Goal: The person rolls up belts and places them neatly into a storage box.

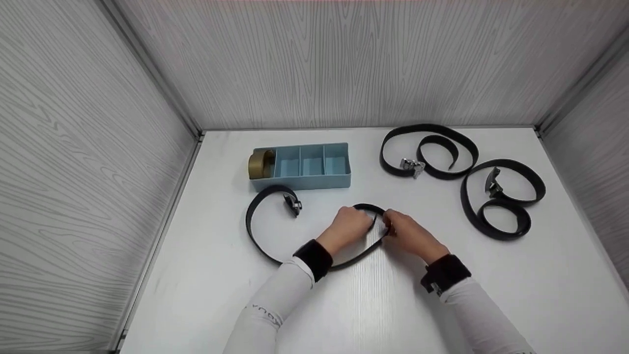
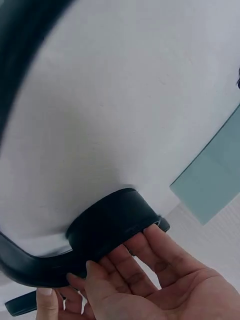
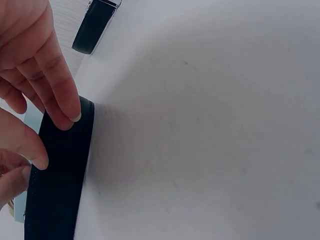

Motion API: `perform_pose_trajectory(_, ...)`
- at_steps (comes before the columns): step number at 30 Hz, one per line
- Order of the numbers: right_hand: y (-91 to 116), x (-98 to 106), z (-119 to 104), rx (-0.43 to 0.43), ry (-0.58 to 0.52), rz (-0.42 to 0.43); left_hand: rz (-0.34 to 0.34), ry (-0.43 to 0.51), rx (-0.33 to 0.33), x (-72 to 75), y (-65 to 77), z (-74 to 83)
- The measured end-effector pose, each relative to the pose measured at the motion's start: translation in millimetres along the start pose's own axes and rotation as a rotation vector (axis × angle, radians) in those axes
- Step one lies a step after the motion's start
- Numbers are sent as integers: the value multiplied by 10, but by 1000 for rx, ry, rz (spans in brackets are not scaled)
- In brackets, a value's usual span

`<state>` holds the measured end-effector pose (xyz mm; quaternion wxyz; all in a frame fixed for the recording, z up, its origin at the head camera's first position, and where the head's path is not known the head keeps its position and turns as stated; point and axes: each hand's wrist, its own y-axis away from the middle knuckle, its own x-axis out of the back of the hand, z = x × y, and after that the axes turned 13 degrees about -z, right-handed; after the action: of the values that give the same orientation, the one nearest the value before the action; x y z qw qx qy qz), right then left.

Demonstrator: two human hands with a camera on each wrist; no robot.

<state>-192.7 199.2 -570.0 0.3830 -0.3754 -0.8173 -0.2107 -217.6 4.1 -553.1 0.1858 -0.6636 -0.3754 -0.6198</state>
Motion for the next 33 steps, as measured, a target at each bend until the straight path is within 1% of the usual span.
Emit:
perform_pose_trajectory(2, -4, 4, -4, 20, -11, 0, 0, 18, 44, 15, -46, 3)
perform_pose_trajectory(5, -18, 4, -5, 35, -24, 0, -11, 72, 91, 32, -100, 12)
perform_pose_trajectory(9, -40, 1, -1, 45, -29, -2, -14, 126, 117, 31, -130, 30)
perform_pose_trajectory(13, -62, -3, -5, 25, -86, -4, 10, 118, 136, 15, -125, 43)
perform_pose_trajectory(16, -92, -16, -15, -30, -151, 24, 31, 105, 133, -4, -109, 51)
perform_pose_trajectory(19, -152, -19, -36, -109, -187, 79, 54, 108, 117, -21, -91, 55)
perform_pose_trajectory(21, -213, -4, -55, -183, -169, 119, 76, 115, 114, -30, -82, 54)
perform_pose_trajectory(24, -320, 34, -77, -339, -114, 145, 111, 112, 119, -35, -70, 54)
perform_pose_trajectory(26, -386, 64, -80, -441, -62, 131, 127, 107, 126, -34, -66, 58)
perform_pose_trajectory(28, -435, 90, -74, -509, -17, 104, 135, 107, 137, -36, -60, 64)
perform_pose_trajectory(30, -461, 113, -65, -543, 25, 88, 134, 117, 148, -34, -57, 72)
perform_pose_trajectory(33, -473, 139, -53, -534, 30, 85, 123, 116, 161, -32, -49, 89)
